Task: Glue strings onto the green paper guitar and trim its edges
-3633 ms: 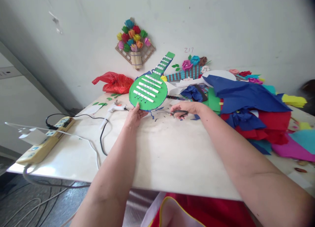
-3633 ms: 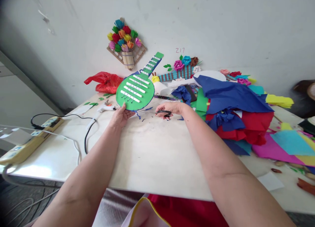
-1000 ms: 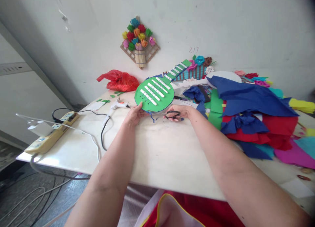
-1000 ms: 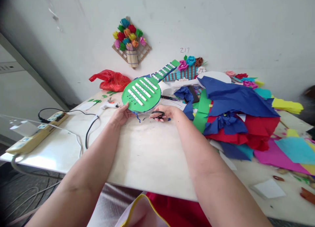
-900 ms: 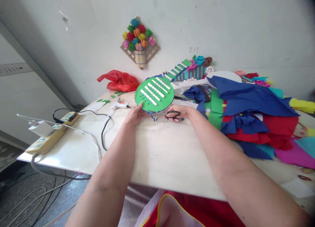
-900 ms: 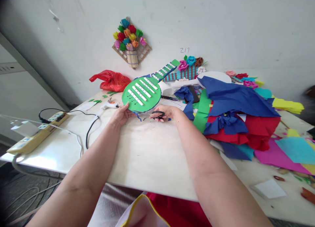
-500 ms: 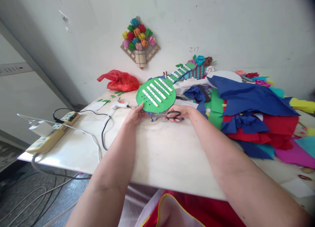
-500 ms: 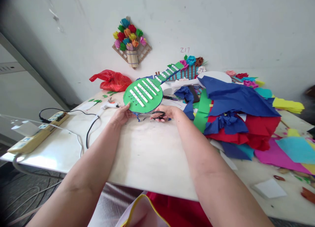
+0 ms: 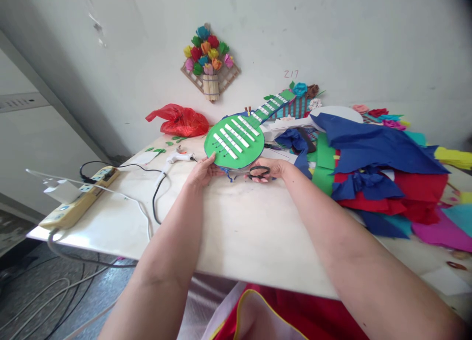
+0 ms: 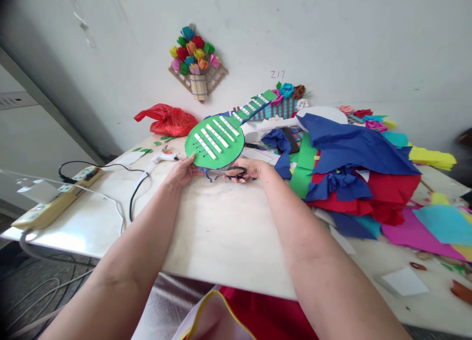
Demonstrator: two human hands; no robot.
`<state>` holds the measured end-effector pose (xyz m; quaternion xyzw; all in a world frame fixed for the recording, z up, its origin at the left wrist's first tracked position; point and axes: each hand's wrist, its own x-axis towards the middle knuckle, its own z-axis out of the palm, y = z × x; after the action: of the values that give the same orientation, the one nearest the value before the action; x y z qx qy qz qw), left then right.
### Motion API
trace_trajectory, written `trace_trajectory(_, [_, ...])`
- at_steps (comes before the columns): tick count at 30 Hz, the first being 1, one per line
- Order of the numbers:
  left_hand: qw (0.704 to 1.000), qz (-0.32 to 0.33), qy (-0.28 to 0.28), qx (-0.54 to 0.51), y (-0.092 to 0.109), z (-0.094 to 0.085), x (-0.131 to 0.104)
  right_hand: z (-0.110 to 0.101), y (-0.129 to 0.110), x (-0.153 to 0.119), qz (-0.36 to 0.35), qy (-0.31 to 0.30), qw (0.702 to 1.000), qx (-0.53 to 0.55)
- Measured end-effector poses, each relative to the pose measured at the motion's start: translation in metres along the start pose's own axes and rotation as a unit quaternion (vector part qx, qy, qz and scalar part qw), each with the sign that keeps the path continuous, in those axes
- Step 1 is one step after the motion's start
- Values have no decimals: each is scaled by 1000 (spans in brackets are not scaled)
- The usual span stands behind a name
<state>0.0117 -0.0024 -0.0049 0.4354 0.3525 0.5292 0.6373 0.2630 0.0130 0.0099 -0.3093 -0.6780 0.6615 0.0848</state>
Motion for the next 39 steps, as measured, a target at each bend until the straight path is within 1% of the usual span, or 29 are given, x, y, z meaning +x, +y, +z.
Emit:
trace_trajectory(5, [1000, 5, 1, -2, 1, 0, -1, 0, 1, 3, -20, 3, 1000, -7])
trace_trajectory(13, [1000, -5, -4, 2, 1, 1, -2, -1, 4, 3, -33, -5, 999, -10])
trace_trajectory(20, [1000, -7, -12, 5, 1, -2, 0, -1, 4, 5, -41, -9, 999, 1])
trace_trajectory(25, [1000, -2, -8, 5, 0, -2, 0, 0, 5, 6, -40, 0, 999, 15])
trace_trajectory(33, [1000, -4, -8, 7, 1, -2, -1, 7, -2, 4, -46, 23, 999, 14])
trace_trajectory(39, [1000, 8, -3, 7, 1, -2, -1, 6, 0, 8, -45, 34, 998, 2])
